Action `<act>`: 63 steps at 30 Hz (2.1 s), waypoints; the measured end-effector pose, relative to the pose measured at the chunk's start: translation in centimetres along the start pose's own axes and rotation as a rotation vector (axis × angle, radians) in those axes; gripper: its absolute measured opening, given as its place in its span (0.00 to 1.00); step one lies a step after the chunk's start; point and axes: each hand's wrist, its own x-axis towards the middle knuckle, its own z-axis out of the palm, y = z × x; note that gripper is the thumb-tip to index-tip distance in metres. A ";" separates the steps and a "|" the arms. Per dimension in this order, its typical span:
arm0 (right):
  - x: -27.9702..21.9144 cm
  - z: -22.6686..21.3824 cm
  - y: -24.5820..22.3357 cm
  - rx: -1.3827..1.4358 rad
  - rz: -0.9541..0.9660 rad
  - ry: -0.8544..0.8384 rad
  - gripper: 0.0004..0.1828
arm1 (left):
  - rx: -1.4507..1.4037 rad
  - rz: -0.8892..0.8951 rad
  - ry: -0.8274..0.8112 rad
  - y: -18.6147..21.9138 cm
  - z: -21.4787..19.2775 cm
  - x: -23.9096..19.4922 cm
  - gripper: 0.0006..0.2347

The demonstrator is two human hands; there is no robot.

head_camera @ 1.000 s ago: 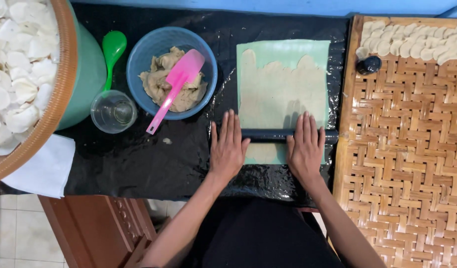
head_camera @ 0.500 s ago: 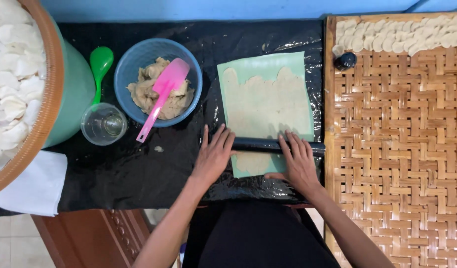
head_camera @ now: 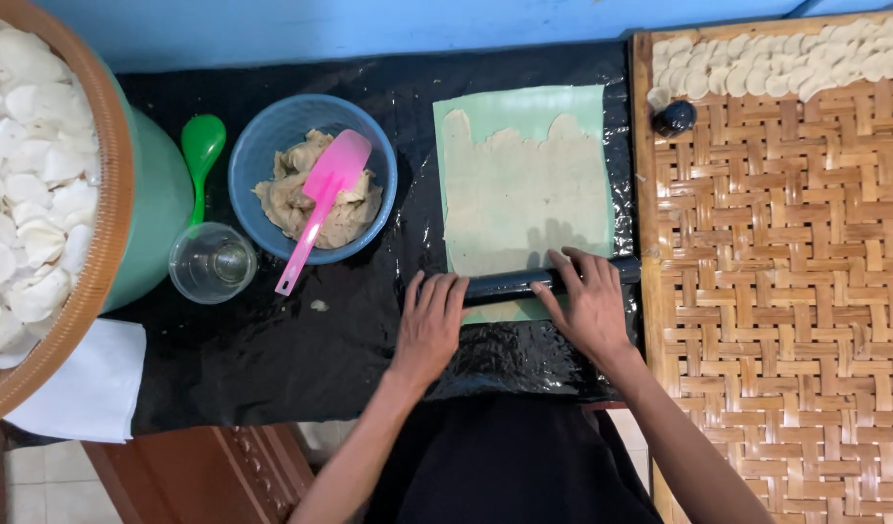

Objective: Flattening dough pieces on a green sheet using a small black roller and a pink spatula.

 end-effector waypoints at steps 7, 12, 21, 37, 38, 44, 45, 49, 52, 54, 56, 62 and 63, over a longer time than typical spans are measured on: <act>4.3 3.0 1.3 -0.218 -0.121 0.055 0.33 | 0.052 -0.162 -0.013 -2.2 2.8 2.4 0.23; 11.8 1.4 0.6 -0.085 -0.032 0.091 0.36 | 0.126 -0.218 -0.014 -6.8 3.4 9.0 0.28; 7.2 2.8 0.8 -0.146 -0.023 0.069 0.34 | 0.146 -0.252 -0.080 -4.0 3.5 5.4 0.28; -6.8 4.2 0.8 -0.138 -0.039 0.005 0.36 | 0.109 -0.158 -0.130 2.3 0.6 -5.0 0.28; -7.4 3.8 0.6 -0.139 -0.071 0.027 0.35 | 0.116 -0.154 -0.140 2.6 0.6 -5.7 0.27; -5.6 1.5 -0.6 -0.125 -0.084 0.168 0.30 | 0.010 -0.184 -0.042 2.6 0.3 -3.7 0.22; -4.9 1.3 -0.5 -0.179 -0.083 0.173 0.29 | -0.016 -0.193 -0.003 2.4 0.3 -2.7 0.22; 1.1 1.2 1.2 -0.072 -0.042 0.048 0.31 | 0.014 -0.222 0.024 -1.2 1.5 3.5 0.25; 5.2 1.6 2.6 -0.102 -0.036 0.030 0.39 | 0.077 -0.197 0.074 -4.1 2.7 7.1 0.27; 7.4 1.6 2.9 -0.151 -0.058 0.082 0.47 | 0.047 -0.194 0.034 -5.6 3.0 9.2 0.28; 7.7 1.6 2.8 -0.167 -0.048 0.086 0.46 | 0.034 -0.200 0.032 -5.9 3.3 9.3 0.28; 2.9 3.3 2.7 -0.146 0.023 0.028 0.38 | 0.165 -0.274 -0.068 -3.6 3.7 5.2 0.29; 1.7 3.6 2.5 -0.121 0.041 0.027 0.37 | 0.199 -0.286 -0.112 -3.1 3.7 4.2 0.29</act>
